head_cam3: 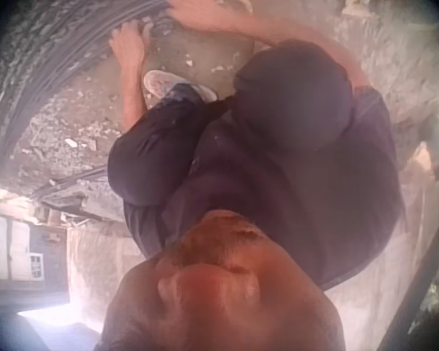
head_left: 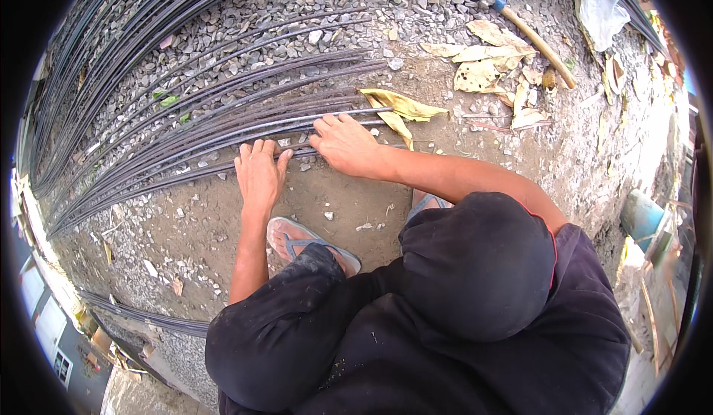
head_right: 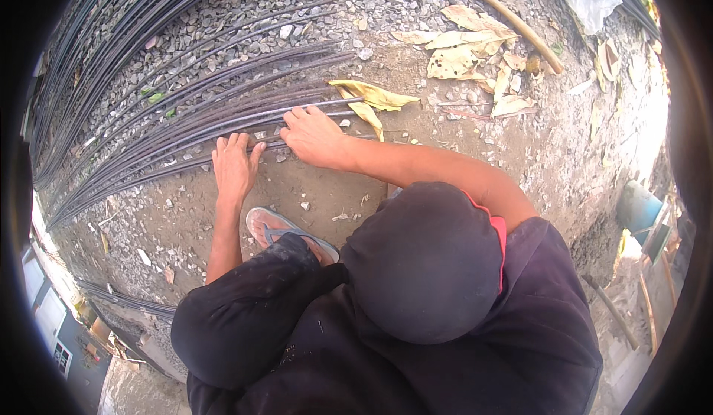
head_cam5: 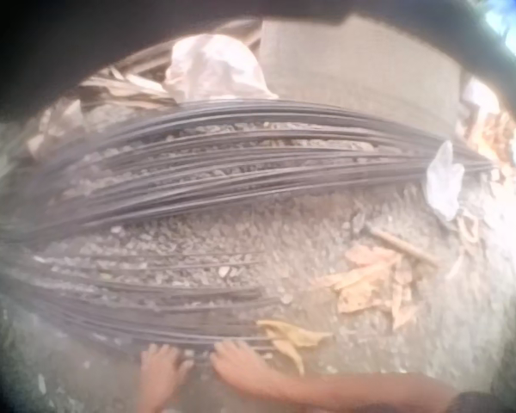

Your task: The person gathers and aligns several long metal rods on the ground. They then use a hammer to strike the rods, breaking them into shorter pieces. The person also briefly handles an angle grinder before returning to the rods.

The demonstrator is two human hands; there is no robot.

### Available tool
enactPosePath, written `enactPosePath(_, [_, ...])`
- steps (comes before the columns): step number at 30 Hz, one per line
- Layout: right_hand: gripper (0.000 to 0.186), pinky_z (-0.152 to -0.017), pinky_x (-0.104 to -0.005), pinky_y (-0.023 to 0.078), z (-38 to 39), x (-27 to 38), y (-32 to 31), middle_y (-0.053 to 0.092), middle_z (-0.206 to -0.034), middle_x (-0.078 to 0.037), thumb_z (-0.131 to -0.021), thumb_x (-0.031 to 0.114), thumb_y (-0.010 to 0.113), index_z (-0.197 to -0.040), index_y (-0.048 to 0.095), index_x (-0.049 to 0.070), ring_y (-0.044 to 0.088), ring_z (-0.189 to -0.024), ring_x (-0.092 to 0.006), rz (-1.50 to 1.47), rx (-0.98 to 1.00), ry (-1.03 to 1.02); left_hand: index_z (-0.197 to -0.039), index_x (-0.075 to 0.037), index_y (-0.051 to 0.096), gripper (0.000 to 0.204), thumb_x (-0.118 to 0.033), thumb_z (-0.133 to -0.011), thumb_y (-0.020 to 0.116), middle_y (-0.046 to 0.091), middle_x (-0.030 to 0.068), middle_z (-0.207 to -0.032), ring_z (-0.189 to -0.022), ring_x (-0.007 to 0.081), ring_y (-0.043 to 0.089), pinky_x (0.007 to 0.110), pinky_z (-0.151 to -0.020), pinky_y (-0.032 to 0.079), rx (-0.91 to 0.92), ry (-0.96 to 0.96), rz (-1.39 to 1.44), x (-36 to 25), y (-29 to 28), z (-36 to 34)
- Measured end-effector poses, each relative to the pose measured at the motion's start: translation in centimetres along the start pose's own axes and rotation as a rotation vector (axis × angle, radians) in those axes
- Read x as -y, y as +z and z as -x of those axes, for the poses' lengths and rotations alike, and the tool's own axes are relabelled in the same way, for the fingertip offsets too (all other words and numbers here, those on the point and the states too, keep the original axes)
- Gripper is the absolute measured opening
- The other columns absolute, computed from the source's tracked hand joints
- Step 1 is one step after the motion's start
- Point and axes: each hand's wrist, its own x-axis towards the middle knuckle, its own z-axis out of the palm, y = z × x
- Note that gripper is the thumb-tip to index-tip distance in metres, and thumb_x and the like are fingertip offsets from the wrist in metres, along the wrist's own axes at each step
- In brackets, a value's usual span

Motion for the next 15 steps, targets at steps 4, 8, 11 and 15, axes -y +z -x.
enactPosePath(4, [0.025, -0.081, -0.0504, 0.058, -3.1, -0.5, -1.6, 0.073, -0.101, -0.027, -0.089, 0.009, 0.056, -0.1, 0.074, -0.004, 0.073, -0.095, -0.0405, -0.153, 0.282, 0.062, -0.093, -0.002, 0.067, 0.03, -0.032, -0.091, 0.075, 0.068, 0.015, -0.091, -0.091, 0.0366, 0.06, 0.047, -0.08, 0.048, 0.104, 0.031, 0.237, 1.1, -1.6, -1.4])
enactPosePath(8, [0.024, -0.074, -0.0428, 0.058, -5.4, -2.8, -6.2, 0.074, -0.087, -0.017, -0.098, 0.019, 0.057, -0.099, 0.07, -0.002, 0.075, -0.084, -0.0269, -0.676, 0.506, 0.13, -0.087, 0.001, 0.064, 0.037, -0.034, -0.09, 0.077, 0.067, 0.0179, -0.083, -0.086, 0.0354, 0.062, 0.045, -0.078, 0.048, 0.071, -0.05, 0.483, 1.9, -3.9, -1.8])
enactPosePath(11, [0.033, -0.073, -0.0384, 0.058, -6.3, -2.8, -8.3, 0.071, -0.081, -0.013, -0.103, 0.026, 0.055, -0.097, 0.068, -0.003, 0.073, -0.076, -0.0195, -1.073, 0.641, 0.434, -0.086, 0.003, 0.068, 0.035, -0.031, -0.092, 0.075, 0.066, 0.018, -0.079, -0.08, 0.034, 0.061, 0.045, -0.075, 0.048, 0.053, -0.113, 0.553, 1.8, -5.2, -1.4])
enactPosePath(15, [0.041, -0.074, -0.0462, 0.055, -6.3, 1.8, -7.0, 0.069, -0.079, -0.019, -0.106, 0.031, 0.05, -0.096, 0.067, -0.005, 0.071, -0.076, -0.0324, -0.875, 0.557, 0.189, -0.085, 0.003, 0.07, 0.032, -0.027, -0.095, 0.071, 0.066, 0.0157, -0.077, -0.077, 0.0326, 0.061, 0.045, -0.072, 0.046, 0.069, -0.065, 0.569, 2.9, -6.2, -0.6])
